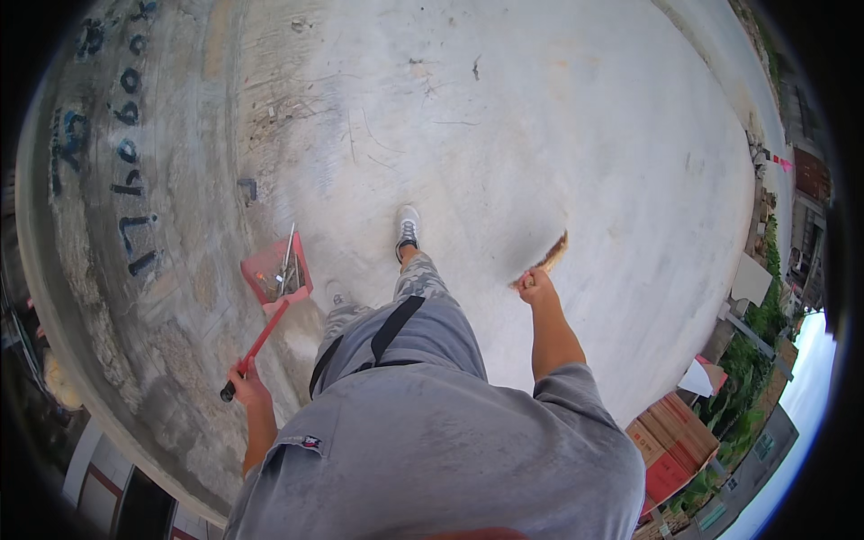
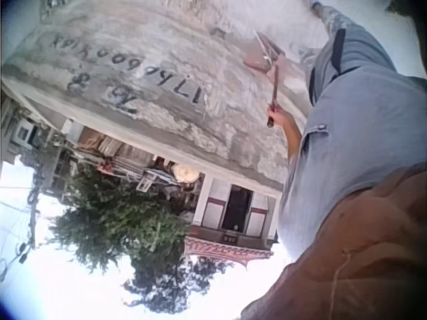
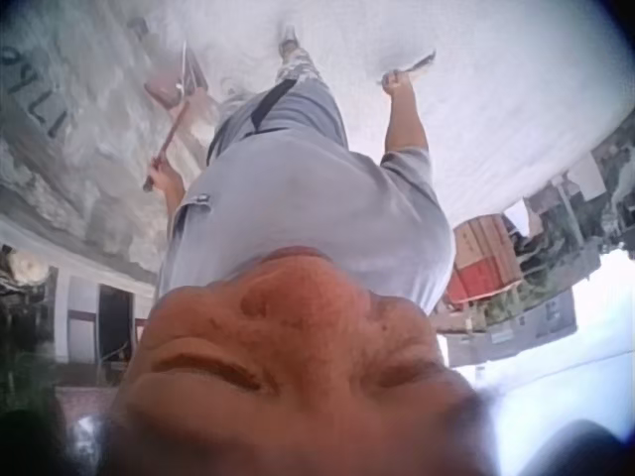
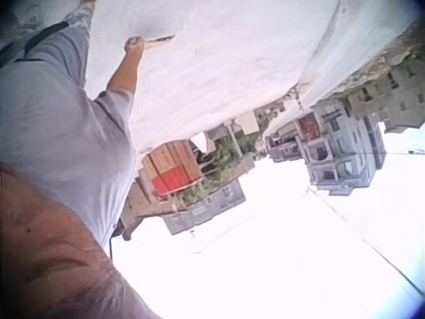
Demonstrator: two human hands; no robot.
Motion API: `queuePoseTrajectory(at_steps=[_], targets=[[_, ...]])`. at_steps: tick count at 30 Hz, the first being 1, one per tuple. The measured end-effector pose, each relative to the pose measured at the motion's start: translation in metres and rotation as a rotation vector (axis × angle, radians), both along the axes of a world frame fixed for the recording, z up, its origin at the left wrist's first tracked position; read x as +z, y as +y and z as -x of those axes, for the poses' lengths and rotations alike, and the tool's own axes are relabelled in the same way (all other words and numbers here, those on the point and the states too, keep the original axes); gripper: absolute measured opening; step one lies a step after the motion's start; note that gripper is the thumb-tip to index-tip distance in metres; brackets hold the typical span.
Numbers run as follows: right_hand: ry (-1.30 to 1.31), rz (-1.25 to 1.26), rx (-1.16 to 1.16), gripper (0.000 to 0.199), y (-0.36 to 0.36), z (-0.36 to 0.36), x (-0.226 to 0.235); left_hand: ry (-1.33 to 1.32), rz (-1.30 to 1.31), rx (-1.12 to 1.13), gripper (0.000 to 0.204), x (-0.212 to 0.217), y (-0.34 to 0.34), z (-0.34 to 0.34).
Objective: The person sweeps a concrete outdoor area using a broom and dustpan. They gather debris into the dustpan and continue sweeping across the surface, moving around stacked boxes and construction materials.
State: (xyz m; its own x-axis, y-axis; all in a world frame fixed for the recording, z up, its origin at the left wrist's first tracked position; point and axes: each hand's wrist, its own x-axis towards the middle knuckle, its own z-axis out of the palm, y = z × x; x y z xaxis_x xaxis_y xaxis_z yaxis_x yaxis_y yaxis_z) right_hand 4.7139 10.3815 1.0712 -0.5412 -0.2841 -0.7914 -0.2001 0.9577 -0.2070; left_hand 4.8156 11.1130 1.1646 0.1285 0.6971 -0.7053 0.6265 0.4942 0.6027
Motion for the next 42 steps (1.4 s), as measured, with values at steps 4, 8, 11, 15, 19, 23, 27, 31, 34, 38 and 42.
queuePoseTrajectory(at_steps=[4,8,11,15,19,23,27,31,34,38,42], targets=[[0.138,-0.048,-0.298,0.011,-0.064,-0.001,0.013,0.001,-0.108,-0.05,0.033,0.007,-0.034,-0.036],[0.014,-0.051,-0.227,0.013,-0.079,0.003,-0.05,0.006,-0.191,-0.075,0.031,0.012,-0.045,-0.042],[-0.044,-0.084,-0.063,0.011,-0.018,-0.092,-0.079,-0.003,-0.191,-0.116,0.03,0.01,-0.038,-0.041],[-0.225,-0.289,0.042,0.005,0.084,-0.21,-0.124,-0.025,-0.177,-0.189,0.028,0.019,-0.037,-0.048],[-0.302,-0.404,0.256,0.007,0.189,-0.351,-0.099,-0.067,-0.139,-0.152,0.026,0.017,-0.033,-0.034],[-0.493,-0.551,0.58,0.013,0.22,-0.417,-0.087,-0.052,-0.046,-0.089,0.026,-0.008,-0.017,-0.008],[-0.589,-0.732,0.713,0.014,0.168,-0.397,-0.054,0.024,0.014,0.092,0.023,-0.005,-0.023,-0.013],[-0.306,-0.574,0.924,0.008,0.18,-0.352,0.025,-0.003,-0.152,0.137,0.02,-0.034,0.017,0.045],[-0.207,-0.631,0.91,0.012,0.195,-0.317,0.016,0.211,-0.235,0.036,0.023,-0.077,0.04,0.064],[-0.066,-0.641,0.954,0.008,0.209,-0.328,-0.01,0.243,-0.178,0.134,0.025,-0.121,0.025,0.017],[-0.047,-0.624,0.918,0.009,0.225,-0.274,-0.02,0.469,-0.229,0.083,0.029,-0.092,0.043,0.096]])
